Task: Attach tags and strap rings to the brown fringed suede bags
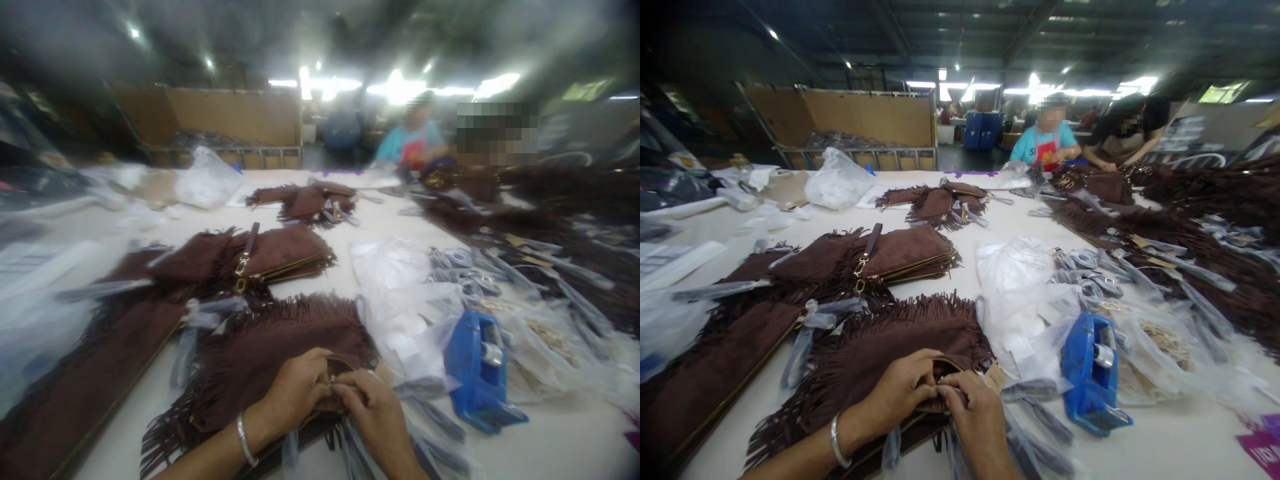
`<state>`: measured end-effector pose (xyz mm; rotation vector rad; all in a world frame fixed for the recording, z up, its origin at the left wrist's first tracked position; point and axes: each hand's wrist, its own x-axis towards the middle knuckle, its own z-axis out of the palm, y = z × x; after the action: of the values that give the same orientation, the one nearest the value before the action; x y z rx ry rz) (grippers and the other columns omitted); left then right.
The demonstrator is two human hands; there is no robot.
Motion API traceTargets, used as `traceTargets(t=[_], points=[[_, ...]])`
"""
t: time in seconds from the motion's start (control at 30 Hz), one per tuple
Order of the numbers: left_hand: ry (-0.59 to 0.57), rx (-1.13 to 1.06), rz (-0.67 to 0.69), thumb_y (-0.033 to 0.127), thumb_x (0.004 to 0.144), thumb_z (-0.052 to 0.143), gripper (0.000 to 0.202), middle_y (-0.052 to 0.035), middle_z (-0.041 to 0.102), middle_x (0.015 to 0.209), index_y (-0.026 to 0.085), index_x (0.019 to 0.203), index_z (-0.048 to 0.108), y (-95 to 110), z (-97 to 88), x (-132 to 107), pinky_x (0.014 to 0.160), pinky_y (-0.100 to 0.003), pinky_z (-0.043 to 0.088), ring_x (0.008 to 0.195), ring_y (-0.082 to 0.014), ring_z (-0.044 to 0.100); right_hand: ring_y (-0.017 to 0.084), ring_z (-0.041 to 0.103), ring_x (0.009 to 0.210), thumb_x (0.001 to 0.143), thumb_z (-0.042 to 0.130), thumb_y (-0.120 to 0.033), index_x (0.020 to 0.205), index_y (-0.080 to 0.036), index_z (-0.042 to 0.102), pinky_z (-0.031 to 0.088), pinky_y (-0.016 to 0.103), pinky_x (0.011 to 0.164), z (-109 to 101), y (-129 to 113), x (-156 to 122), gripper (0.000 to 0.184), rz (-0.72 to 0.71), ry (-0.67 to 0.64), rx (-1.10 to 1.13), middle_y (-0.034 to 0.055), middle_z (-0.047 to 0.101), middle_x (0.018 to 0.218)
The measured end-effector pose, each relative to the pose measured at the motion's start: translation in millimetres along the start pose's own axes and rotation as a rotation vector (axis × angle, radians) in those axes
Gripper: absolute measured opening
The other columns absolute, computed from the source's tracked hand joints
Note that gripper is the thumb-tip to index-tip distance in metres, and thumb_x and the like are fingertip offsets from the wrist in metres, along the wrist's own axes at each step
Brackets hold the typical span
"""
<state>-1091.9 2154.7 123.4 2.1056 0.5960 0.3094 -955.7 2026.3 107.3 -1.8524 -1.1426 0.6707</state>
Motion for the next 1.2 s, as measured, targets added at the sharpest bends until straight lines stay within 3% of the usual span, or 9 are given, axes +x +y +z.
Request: traceTargets(t=[0.1,0.2,0.33,0.5,0.63,0.8,0.93,1.2], points=[[-0.027,0.144,0.003,0.006,0.078,0.064,0.014,-0.0049,0.059,0.133,0.018,0.079,0.058,-5.3,-3.5,-1.8,0.095,-0.029,0.049,0.113,-0.0204,0.061,0.016,0.062,0.082,0.092,0.056,-0.028,0.087,-0.026,0.069,0.042,0.026,0.073,-1.5,6.3,-0.5,0.013,-0.011,0.057,-0.018,-0.0016,0.068,0.086],[-0.081,0.332,0.081,0.002,0.080,0.058,0.031,-0.0069,0.047,0.147,0.020,0.106,0.059,-12.3,-10.3,-3.7,0.101,-0.035,0.048,0.119,-0.0228,0.059,0.017,0.062,0.084,0.094,0.052,-0.028,0.091,-0.025,0.066,0.043,0.027,0.074,-4.9,13.2,1.3,0.015,-0.088,0.091,-0.085,0.0002,0.067,0.089],[-0.115,0.538,0.198,0.007,0.089,0.053,0.036,-0.0056,0.054,0.139,0.024,0.121,0.053,-12.3,-15.5,-2.5,0.096,-0.035,0.053,0.115,-0.0219,0.060,0.018,0.062,0.085,0.098,0.046,-0.027,0.098,-0.026,0.064,0.043,0.029,0.074,-4.4,16.9,7.4,0.018,-0.216,0.080,-0.207,0.0019,0.065,0.091],[-0.190,0.715,0.241,0.025,0.087,0.066,0.030,-0.0100,0.060,0.126,0.018,0.113,0.054,-4.6,-12.3,1.7,0.085,-0.041,0.058,0.105,-0.0277,0.061,0.018,0.061,0.080,0.100,0.043,-0.027,0.099,-0.026,0.063,0.041,0.030,0.071,0.4,18.1,11.1,0.020,-0.244,0.044,-0.312,0.0018,0.061,0.089],[-0.225,0.847,0.258,0.018,0.091,0.058,0.015,-0.0120,0.061,0.116,0.016,0.105,0.056,-9.3,-8.1,0.5,0.074,-0.037,0.059,0.097,-0.0264,0.061,0.017,0.062,0.085,0.099,0.044,-0.024,0.098,-0.025,0.062,0.043,0.028,0.075,-0.2,18.4,9.5,0.019,-0.204,0.019,-0.219,0.0015,0.062,0.091],[-0.234,1.016,0.266,0.011,0.089,0.052,0.011,-0.0168,0.061,0.105,0.012,0.098,0.057,-17.8,-6.4,-1.8,0.059,-0.032,0.055,0.084,-0.0262,0.061,0.017,0.063,0.083,0.098,0.046,-0.024,0.095,-0.025,0.063,0.045,0.028,0.073,0.3,17.2,9.7,0.018,-0.208,0.035,-0.197,0.0017,0.063,0.088],[-0.251,0.995,0.314,0.014,0.090,0.052,0.006,-0.0142,0.061,0.105,0.015,0.096,0.055,-17.7,-13.4,-1.8,0.065,-0.035,0.056,0.085,-0.0258,0.060,0.017,0.064,0.086,0.099,0.045,-0.026,0.099,-0.025,0.063,0.046,0.028,0.077,4.4,18.4,9.5,0.019,-0.195,0.075,-0.183,0.0024,0.065,0.092],[-0.137,0.982,0.461,0.012,0.093,0.043,0.016,-0.0179,0.058,0.127,0.015,0.101,0.056,-29.8,-16.7,-9.2,0.073,-0.036,0.058,0.088,-0.0237,0.066,0.017,0.063,0.085,0.099,0.044,-0.027,0.097,-0.025,0.063,0.045,0.027,0.076,5.5,20.5,9.2,0.019,-0.174,0.081,-0.161,0.0015,0.065,0.092]])
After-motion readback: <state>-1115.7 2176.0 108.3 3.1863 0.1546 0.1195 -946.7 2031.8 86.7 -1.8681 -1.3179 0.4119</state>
